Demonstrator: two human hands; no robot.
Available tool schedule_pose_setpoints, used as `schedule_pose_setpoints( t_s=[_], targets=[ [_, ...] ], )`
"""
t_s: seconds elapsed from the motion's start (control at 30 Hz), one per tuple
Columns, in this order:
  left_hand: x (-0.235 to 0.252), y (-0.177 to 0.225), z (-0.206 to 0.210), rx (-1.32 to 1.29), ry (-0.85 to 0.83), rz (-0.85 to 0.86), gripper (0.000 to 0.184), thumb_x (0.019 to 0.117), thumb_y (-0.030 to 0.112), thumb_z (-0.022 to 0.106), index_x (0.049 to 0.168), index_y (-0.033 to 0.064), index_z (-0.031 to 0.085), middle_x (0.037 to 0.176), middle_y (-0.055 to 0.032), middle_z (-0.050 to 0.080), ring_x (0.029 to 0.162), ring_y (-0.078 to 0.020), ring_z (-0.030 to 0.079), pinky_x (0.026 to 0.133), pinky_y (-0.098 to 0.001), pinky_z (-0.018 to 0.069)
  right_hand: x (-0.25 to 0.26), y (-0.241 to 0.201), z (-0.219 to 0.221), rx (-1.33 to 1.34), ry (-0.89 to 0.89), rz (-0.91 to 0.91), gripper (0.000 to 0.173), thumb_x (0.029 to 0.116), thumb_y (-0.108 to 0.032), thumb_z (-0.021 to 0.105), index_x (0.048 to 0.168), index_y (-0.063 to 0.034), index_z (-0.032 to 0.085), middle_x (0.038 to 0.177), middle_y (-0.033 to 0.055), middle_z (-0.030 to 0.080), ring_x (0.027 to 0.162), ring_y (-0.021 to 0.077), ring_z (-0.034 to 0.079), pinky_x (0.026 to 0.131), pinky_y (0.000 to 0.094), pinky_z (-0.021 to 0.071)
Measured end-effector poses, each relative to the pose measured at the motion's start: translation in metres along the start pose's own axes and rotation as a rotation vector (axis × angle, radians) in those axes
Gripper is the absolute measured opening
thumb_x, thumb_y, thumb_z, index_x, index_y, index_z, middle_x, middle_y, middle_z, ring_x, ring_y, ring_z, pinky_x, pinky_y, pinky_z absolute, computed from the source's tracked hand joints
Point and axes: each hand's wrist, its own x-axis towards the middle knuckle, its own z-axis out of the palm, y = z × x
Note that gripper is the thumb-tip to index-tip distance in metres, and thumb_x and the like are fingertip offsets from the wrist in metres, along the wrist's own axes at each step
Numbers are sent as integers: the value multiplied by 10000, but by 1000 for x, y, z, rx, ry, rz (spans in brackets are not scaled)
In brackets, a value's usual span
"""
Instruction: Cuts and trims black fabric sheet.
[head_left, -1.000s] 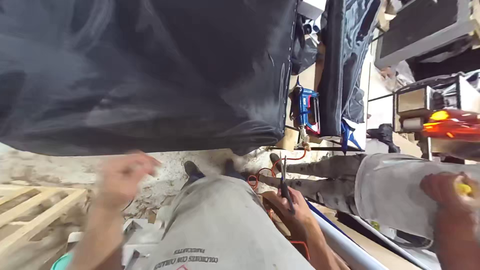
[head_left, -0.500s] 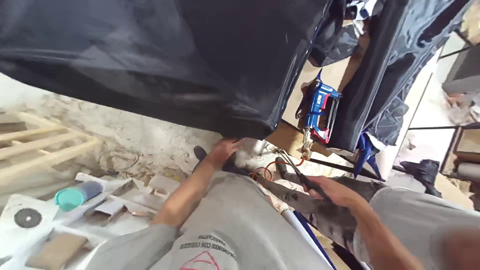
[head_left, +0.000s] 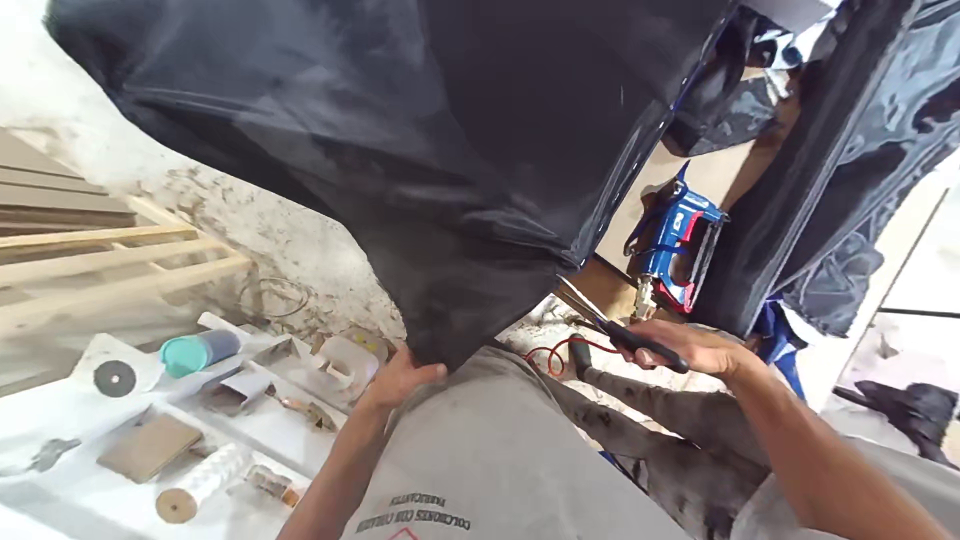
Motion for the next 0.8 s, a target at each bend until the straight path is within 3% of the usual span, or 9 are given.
schedule_pose_setpoints(
  t_s=[0.23, 0.47, 0.67, 0.8],
  targets=[
    [-2, -8, 9, 48, -67, -26, 404, 857, 71, 789, 1238, 97, 657, 1142, 24, 754, 1082, -99, 706, 990, -353, 586, 24, -18, -12, -24, -51, -25, 585, 857, -768, 598, 832, -187, 668, 664, -112, 618, 578, -15, 568, 527, 191, 466],
    [5, -15, 2, 137, -74, -101, 405, 814, 107, 818, 1190, 61, 674, 1105, -1, 762, 1061, -103, 716, 975, -348, 597, 28, -24, -17, 33, 11, 23, 365, 878, -514, 730, 773, -167, 696, 582, -88, 595, 483, 0, 539, 450, 183, 441],
    [4, -12, -4, 214, -110, -129, 361, 814, 127, 805, 1150, 58, 694, 1074, 10, 766, 1037, -79, 718, 959, -324, 600, 37, -28, -18, 27, -38, 22, 477, 888, -634, 669, 778, -170, 666, 608, -77, 614, 487, 5, 548, 427, 186, 414],
    [4, -15, -13, 263, -92, -189, 414, 801, 155, 808, 1180, 44, 684, 1090, -14, 762, 1050, -93, 716, 968, -337, 597, 45, -37, -17, -6, 6, 42, 352, 899, -490, 690, 774, -161, 676, 587, -77, 595, 468, 11, 529, 420, 200, 408]
  ],
)
